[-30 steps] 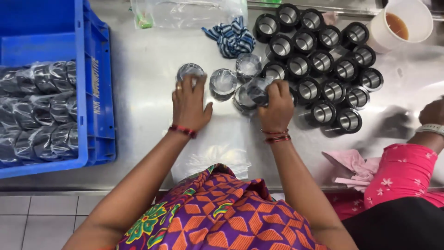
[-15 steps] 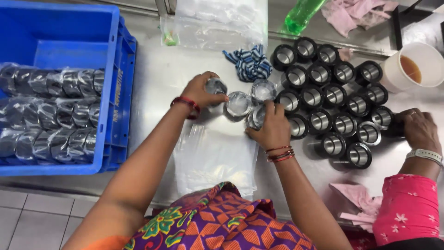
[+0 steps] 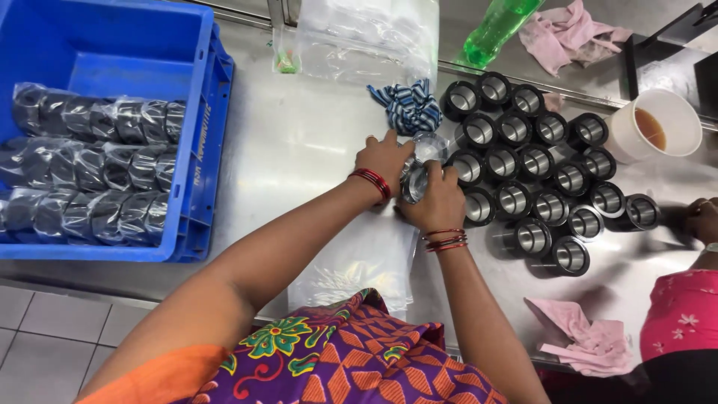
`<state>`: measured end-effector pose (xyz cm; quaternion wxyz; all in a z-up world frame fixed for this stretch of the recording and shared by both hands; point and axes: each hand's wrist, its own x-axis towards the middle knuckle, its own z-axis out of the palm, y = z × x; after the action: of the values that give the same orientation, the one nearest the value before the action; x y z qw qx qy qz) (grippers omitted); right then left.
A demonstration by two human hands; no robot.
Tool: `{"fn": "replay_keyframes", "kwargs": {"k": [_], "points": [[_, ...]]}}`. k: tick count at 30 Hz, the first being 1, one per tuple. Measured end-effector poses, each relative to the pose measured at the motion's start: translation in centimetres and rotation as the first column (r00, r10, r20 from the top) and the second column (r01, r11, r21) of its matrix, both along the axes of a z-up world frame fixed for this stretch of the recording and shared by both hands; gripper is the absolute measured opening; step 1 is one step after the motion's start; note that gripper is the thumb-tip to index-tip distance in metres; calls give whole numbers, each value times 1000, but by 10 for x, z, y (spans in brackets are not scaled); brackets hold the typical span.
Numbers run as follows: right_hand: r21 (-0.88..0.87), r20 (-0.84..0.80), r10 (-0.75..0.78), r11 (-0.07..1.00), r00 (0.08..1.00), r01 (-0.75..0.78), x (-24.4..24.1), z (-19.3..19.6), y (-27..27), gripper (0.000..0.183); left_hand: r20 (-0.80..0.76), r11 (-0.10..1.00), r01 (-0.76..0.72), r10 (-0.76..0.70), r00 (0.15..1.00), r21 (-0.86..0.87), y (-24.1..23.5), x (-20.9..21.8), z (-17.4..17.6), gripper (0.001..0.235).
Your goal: The person wraps individual metal rings in plastic film and places them into a blue plastic crate.
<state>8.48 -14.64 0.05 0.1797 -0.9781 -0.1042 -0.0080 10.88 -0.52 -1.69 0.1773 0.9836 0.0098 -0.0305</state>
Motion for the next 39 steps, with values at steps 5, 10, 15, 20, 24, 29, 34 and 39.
{"fn": "replay_keyframes", "kwargs": {"k": [5, 10, 15, 20, 24, 29, 34, 39], "points": [[236, 114, 152, 956, 982, -175, 19, -38, -36, 79, -154, 890, -99, 33, 987, -446, 44, -27, -1, 76], [966, -226, 396, 210, 890, 152, -5, -52, -8, 78, -83, 304, -109, 97, 992, -946, 74, -80, -55, 82], [989, -99, 689, -12, 718, 147, -35, 4, 87, 84, -70, 60, -85, 212, 975, -995, 148, -159, 29, 79], [999, 38, 773, -9, 633, -48, -27, 78, 236, 69, 84, 101, 49, 384, 919, -994, 281, -177, 87, 73], [994, -90, 764, 27, 639, 108, -10, 84, 363, 40, 113, 91, 84, 399, 910, -992, 403, -162, 94, 69], [921, -338, 637, 74, 693, 382, 16, 2, 478, 26, -150, 148, -209, 333, 931, -967, 529, -99, 11, 72], [820, -551, 469, 151, 690, 552, 75, -94, 519, 27, -381, 30, -433, 422, 822, -901, 578, -14, -85, 89], [738, -645, 306, 488, 700, 466, 95, -126, 515, 27, -227, 754, -552, 503, 834, -355, 578, 14, -125, 42]]}}
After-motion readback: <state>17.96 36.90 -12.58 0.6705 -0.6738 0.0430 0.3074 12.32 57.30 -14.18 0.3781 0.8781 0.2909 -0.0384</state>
